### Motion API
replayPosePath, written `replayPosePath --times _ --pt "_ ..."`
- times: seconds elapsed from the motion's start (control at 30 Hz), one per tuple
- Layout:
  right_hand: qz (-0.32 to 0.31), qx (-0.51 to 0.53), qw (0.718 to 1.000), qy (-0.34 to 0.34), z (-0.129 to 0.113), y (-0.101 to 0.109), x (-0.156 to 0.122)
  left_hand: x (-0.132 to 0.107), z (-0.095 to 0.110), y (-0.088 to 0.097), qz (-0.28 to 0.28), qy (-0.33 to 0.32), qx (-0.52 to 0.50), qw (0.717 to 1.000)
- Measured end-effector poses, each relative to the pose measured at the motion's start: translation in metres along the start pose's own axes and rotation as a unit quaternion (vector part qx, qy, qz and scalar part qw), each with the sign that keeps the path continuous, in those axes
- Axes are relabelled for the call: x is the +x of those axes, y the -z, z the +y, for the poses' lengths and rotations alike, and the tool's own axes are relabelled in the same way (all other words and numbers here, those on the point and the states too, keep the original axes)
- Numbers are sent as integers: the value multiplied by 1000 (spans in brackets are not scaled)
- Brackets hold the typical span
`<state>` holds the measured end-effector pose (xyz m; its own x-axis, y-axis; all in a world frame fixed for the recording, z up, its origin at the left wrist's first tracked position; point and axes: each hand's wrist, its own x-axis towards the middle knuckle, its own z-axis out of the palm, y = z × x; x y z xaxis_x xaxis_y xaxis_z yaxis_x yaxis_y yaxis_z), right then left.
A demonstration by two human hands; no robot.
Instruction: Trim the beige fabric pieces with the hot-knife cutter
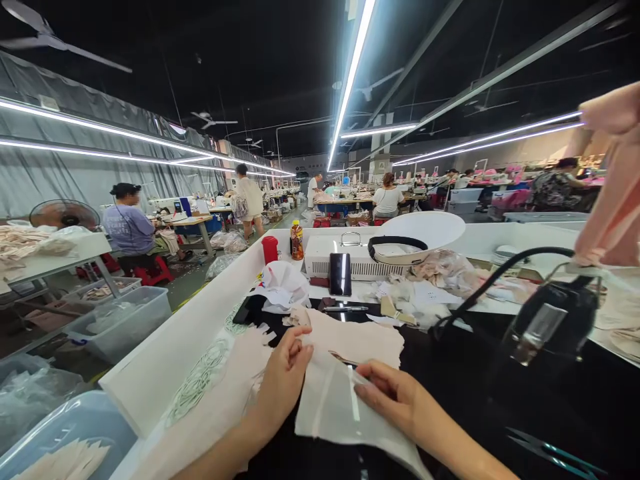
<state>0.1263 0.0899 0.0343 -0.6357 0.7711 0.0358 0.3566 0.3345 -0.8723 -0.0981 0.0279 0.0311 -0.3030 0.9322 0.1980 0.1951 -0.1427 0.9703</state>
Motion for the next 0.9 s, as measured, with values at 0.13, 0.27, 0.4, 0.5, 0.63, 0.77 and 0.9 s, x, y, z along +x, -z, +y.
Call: replayPosePath --times 0.13,0.27,0.4,0.5,0.63,0.77,0.9 --pt "113 -48 992 -2 23 37 24 53 2 -7 14 -31 50 998" --pt "196 -91 976 1 50 62 49 97 -10 -14 11 -7 100 995" --pt "233 -135 963 19 72 65 64 117 -32 -19 8 44 144 989" --pt "235 -168 956 47 80 58 66 119 -44 -19 1 80 170 982" --pt "222 -202 951 79 78 44 59 110 -43 -11 -16 98 199 975" --pt "197 -214 951 104 67 32 48 84 -20 20 -39 64 259 963" --pt "172 -211 955 122 57 22 33 41 5 73 -44 3 363 931"
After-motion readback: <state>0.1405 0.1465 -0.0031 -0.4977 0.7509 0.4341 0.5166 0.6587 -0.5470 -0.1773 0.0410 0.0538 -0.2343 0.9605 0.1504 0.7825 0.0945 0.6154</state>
